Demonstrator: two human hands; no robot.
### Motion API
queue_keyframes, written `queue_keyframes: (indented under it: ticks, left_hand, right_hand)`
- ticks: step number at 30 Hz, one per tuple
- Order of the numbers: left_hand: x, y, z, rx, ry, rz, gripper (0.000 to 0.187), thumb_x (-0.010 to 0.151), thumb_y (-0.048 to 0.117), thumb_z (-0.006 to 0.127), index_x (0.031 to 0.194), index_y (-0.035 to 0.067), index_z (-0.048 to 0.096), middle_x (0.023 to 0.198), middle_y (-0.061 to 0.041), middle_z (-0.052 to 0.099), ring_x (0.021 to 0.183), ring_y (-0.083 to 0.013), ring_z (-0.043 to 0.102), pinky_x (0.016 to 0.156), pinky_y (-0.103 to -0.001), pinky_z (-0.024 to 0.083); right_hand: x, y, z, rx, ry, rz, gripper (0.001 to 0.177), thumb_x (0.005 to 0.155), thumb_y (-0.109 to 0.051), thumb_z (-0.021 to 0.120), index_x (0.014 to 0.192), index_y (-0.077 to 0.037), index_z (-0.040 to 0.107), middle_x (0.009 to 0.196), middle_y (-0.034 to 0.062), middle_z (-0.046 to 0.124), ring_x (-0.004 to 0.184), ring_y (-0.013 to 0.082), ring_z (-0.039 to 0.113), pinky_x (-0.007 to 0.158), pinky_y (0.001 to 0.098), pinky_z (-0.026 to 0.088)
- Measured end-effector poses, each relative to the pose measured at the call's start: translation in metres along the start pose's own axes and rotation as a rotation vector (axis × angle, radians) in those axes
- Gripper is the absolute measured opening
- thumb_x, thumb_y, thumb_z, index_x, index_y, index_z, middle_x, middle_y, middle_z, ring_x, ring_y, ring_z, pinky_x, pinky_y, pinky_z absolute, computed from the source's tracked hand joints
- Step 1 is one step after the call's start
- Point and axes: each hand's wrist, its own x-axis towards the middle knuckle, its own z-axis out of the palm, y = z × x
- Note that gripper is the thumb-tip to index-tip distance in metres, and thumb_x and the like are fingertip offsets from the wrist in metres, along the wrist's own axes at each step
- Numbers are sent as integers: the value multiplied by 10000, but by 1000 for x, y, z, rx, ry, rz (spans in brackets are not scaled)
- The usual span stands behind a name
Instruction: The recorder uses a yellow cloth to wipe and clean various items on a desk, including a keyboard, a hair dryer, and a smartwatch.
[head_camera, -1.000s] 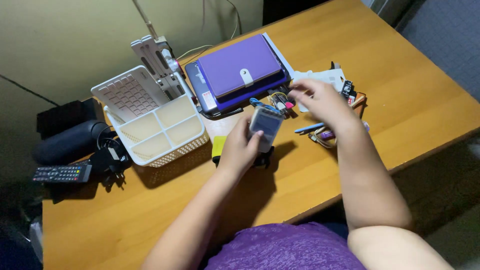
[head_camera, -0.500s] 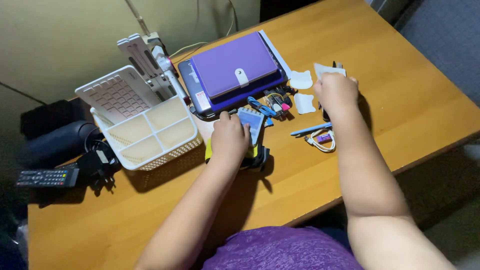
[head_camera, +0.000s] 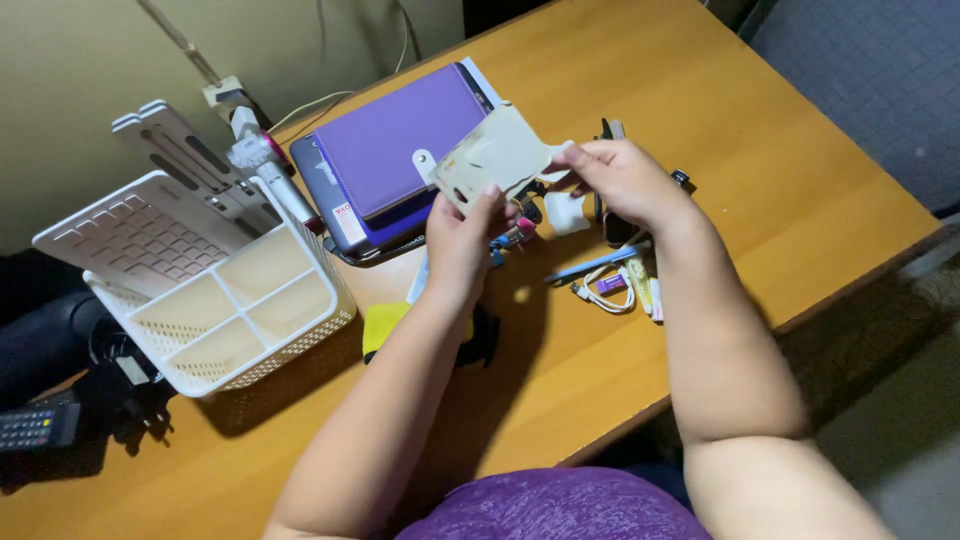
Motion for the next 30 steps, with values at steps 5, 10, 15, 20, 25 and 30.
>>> queue_keyframes:
  ticks: [5,10,15,20,25,30]
  left_hand:
    - [-13,8,-13,151,73,83,373,934,99,683,1263,7,533,1077,-90,676,827,-164,648,689,-298,557]
    - [-17,-11,-44,393,108,145,364,908,79,667,1257,11,591,1092,-75,699,912,-131,686,764,-273,591]
    - [-24,-17,-52,396,204,15,315,944,120,679,1215,-36,649,1027,-116,709,827,-189,649,674,-317,532]
    - [-27,-13,-46,241,164,43,279,964,138,628,1206,0,639,1066,-80,739,899,-143,723,768,-285,618]
    - [-27,-24,-55,135,111,10,269,1005,129,628,1223,-28,641,1020,-118,719,790,-163,669,667,-299,558]
    - [-26,-20,-58,146,97,70,291,998,121,626,1249,-26,635,1112,-109,717,929,-158,692,776,-300,588]
  right_hand:
    - [32,21,-15,-1019,216,-12,537,902,-439,725,1310,-92,687,1300,156,668,1220,360,567,1026,488,399]
    - [40,17,0,-1223,146,70,715,788,-549,826,1311,-90,658,1386,151,572,1354,327,399,1167,483,174]
    - [29,6,0,-1050,247,-33,554,704,-364,880,1120,-79,651,1254,150,614,1242,351,492,1095,477,290]
    - [1,-11,25,-875,369,-151,368,933,-116,707,1257,-78,537,1164,200,676,1070,425,644,894,502,514]
    - [-23,-50,85,-703,139,-221,656,911,-49,638,1492,-107,340,1053,235,658,962,444,658,806,514,526]
    - [-24,-36,92,-842,147,-510,363,876,30,637,1213,-92,575,1097,180,713,1046,410,681,871,483,542]
